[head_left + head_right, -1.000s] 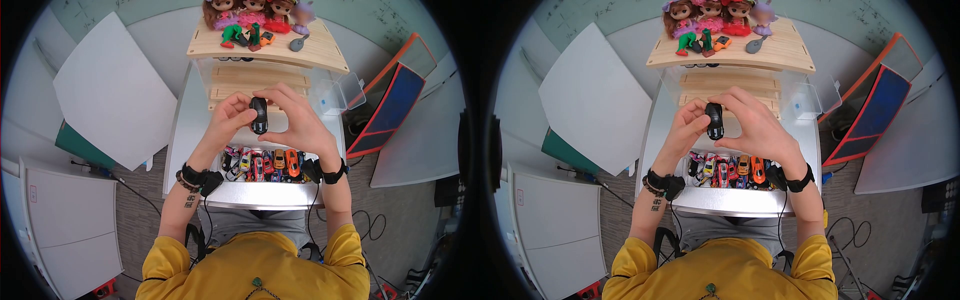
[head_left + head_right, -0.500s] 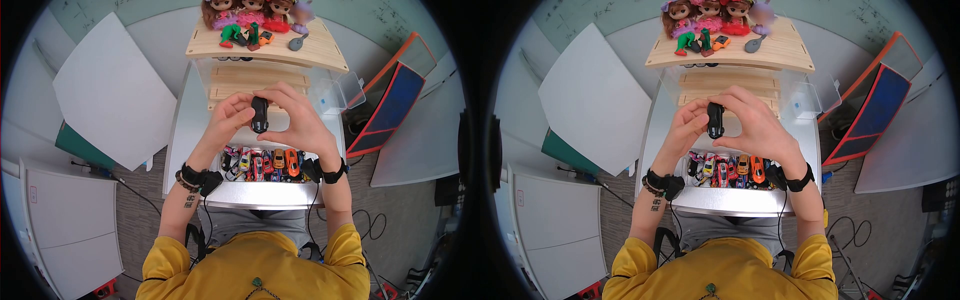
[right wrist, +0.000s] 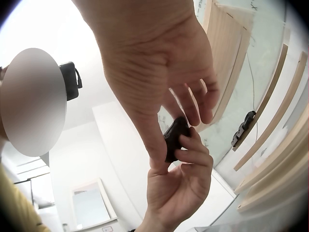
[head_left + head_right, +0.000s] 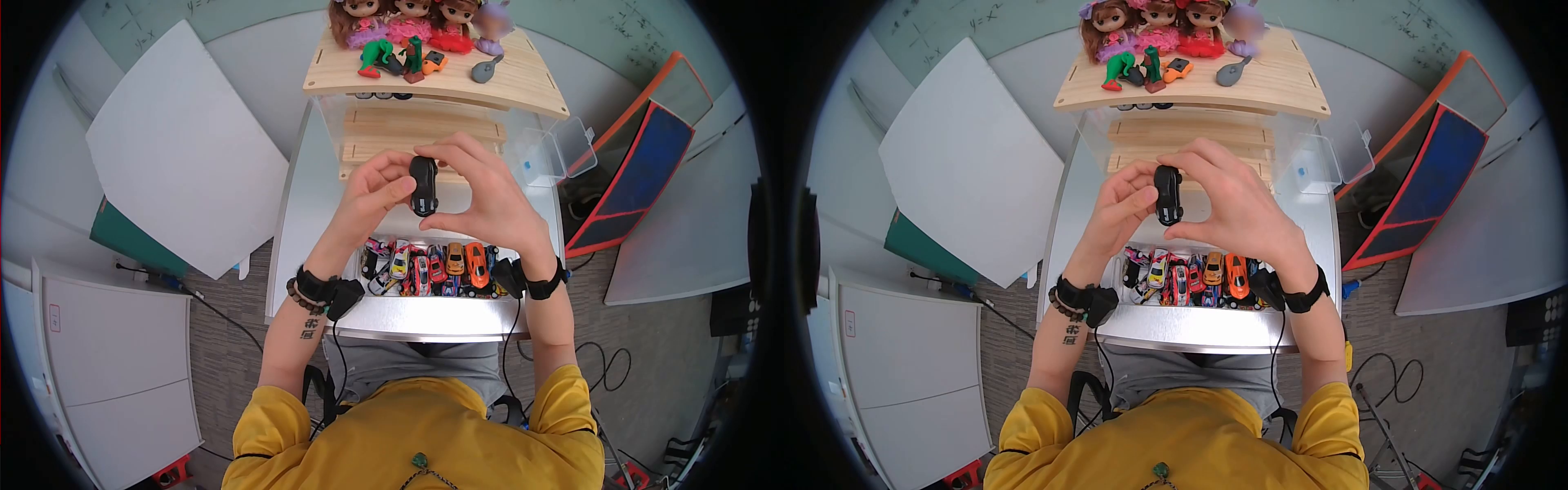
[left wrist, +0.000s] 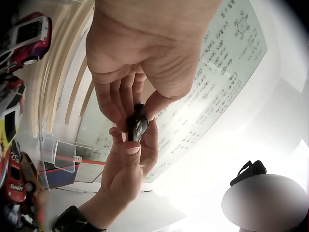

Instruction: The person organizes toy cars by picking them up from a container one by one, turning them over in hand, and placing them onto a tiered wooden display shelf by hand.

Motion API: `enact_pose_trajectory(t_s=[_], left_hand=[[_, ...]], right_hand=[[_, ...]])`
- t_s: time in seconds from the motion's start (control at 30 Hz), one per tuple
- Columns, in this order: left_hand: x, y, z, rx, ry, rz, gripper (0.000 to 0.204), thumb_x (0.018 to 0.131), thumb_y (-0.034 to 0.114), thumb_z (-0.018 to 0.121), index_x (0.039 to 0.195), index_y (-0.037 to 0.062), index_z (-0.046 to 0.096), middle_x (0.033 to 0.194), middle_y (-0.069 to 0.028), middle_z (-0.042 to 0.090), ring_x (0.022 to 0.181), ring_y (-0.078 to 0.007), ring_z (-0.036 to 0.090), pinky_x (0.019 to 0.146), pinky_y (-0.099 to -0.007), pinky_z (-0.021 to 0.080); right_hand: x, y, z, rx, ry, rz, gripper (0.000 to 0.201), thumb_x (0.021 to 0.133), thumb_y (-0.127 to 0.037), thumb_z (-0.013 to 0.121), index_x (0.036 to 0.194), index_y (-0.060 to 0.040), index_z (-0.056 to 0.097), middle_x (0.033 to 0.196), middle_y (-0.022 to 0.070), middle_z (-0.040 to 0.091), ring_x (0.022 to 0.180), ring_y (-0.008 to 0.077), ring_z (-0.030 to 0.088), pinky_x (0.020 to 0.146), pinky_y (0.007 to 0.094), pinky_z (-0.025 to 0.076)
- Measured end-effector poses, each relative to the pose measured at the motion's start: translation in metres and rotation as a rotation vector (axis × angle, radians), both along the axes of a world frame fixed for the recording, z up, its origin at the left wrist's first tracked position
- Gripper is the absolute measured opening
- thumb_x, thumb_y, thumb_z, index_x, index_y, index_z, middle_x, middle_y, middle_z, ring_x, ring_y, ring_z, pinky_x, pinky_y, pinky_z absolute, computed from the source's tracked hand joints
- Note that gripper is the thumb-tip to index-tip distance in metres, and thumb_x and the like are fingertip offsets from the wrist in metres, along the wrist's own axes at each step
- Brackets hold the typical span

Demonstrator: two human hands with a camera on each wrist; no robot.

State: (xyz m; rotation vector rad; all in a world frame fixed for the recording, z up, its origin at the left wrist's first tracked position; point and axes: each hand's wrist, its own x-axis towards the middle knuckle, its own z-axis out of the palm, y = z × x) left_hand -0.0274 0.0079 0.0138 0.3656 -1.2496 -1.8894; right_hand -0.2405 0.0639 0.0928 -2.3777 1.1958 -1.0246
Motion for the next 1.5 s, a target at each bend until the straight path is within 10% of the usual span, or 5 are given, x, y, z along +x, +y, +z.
enact_pose_trajectory(t_s=[0.4,0.47,0.77,1.0,1.5], left_hand=[[-0.002,0.001,0.001,-0.074,-0.019,0.145,0.028,0.101,0.012,0.068,0.125,0.0024,0.057,0.109,-0.0076,0.069,0.096,-0.0143,0.067,0.085,-0.0309,0.053],[0.002,0.001,0.000,-0.162,-0.128,0.573,0.018,0.103,0.015,0.064,0.116,0.0029,0.060,0.100,-0.0059,0.067,0.088,-0.0133,0.064,0.078,-0.0292,0.050],[0.023,-0.023,-0.007,-0.122,0.091,0.997,0.014,0.103,0.017,0.059,0.098,0.0046,0.056,0.086,-0.0039,0.058,0.074,-0.0132,0.056,0.071,-0.0302,0.045],[0.032,-0.035,-0.011,-0.003,0.067,1.080,0.019,0.103,0.020,0.057,0.093,0.0053,0.055,0.083,-0.0046,0.057,0.071,-0.0142,0.056,0.069,-0.0310,0.043],[0.031,-0.037,-0.012,0.056,0.135,1.046,0.018,0.103,0.019,0.057,0.092,0.0047,0.055,0.083,-0.0063,0.056,0.068,-0.0169,0.054,0.067,-0.0329,0.042]], right_hand=[[0.006,0.000,0.004,-0.040,0.171,-0.076,0.069,0.066,-0.013,0.092,0.128,-0.0033,0.063,0.114,0.0145,0.059,0.105,0.0360,0.061,0.090,0.0425,0.053],[0.003,-0.011,-0.001,-0.002,0.155,-0.095,0.069,0.066,-0.014,0.092,0.128,-0.0035,0.064,0.112,0.0132,0.060,0.103,0.0330,0.063,0.089,0.0412,0.053],[-0.027,-0.102,-0.031,0.155,0.216,-0.172,0.068,0.071,-0.022,0.090,0.130,-0.0024,0.063,0.100,0.0098,0.067,0.089,0.0217,0.066,0.080,0.0356,0.055],[-0.039,-0.134,-0.037,0.265,0.262,-0.485,0.048,0.075,-0.046,0.089,0.087,-0.0033,0.070,0.083,0.0045,0.069,0.076,0.0160,0.065,0.069,0.0312,0.053],[-0.036,-0.155,-0.012,0.505,0.255,-0.364,0.038,0.091,-0.047,0.078,0.080,-0.0117,0.073,0.072,-0.0016,0.070,0.063,0.0081,0.065,0.070,0.0247,0.052]])
